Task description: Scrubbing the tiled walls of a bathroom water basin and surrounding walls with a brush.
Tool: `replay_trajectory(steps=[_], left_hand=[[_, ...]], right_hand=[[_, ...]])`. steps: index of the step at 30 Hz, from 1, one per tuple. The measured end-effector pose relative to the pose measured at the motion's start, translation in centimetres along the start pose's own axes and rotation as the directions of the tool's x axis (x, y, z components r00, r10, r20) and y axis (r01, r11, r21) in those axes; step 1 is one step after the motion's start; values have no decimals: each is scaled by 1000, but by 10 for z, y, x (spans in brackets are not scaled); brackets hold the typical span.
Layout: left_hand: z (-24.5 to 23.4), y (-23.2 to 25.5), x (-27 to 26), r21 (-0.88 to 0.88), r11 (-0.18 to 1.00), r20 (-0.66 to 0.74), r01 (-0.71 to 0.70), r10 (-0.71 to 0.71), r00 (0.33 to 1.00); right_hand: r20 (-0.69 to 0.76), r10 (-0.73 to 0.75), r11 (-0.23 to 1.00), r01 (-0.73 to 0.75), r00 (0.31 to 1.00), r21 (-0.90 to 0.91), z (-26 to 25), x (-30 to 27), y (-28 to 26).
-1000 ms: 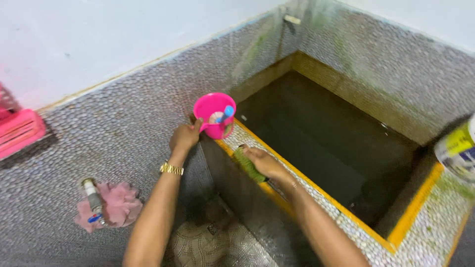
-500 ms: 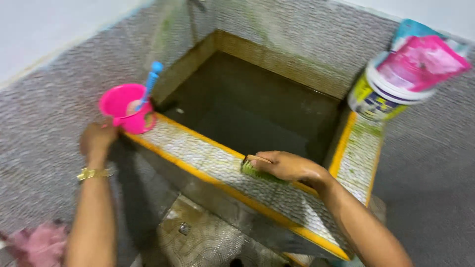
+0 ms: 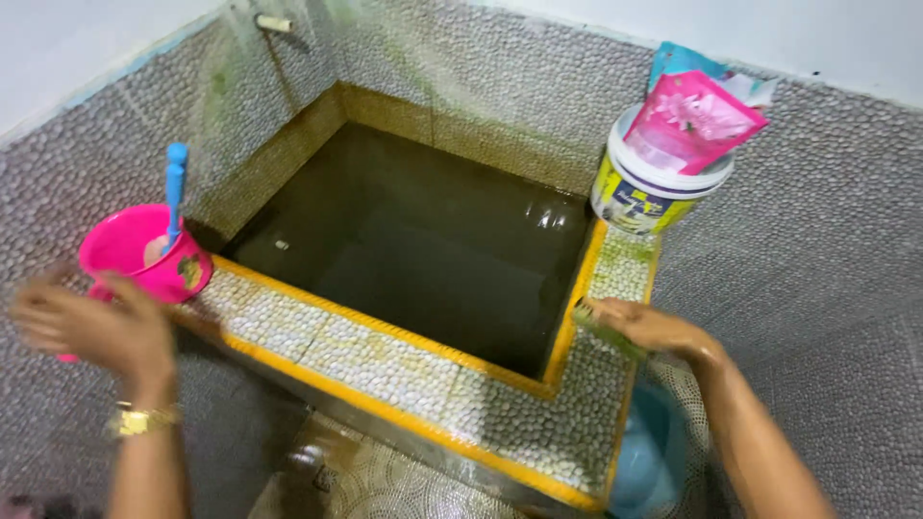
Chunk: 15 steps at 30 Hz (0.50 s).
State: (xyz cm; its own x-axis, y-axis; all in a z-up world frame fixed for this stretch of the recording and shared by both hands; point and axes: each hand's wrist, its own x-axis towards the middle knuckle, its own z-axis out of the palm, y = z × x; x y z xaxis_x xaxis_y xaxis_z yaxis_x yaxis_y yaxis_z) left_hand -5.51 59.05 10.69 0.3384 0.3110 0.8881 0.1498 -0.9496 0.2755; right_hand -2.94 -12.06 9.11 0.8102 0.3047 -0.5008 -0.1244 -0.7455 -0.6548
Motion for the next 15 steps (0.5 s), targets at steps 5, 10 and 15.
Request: replay_trajectory(steps=[5,10,15], left_hand=[[-31,279,-45,-447,893,312,-58,216,925],[20,454,-198,-661,750,653,-29,593,471],[61,535,-293,-452,892,812,-3,413,412]], right_hand=[[-365,-143,975,68,920,-212,-46,78,74],[-459,-641,687,194,615,-700,-47,92,65],[-510,-429,897,285,746,-337,-36,86,86]])
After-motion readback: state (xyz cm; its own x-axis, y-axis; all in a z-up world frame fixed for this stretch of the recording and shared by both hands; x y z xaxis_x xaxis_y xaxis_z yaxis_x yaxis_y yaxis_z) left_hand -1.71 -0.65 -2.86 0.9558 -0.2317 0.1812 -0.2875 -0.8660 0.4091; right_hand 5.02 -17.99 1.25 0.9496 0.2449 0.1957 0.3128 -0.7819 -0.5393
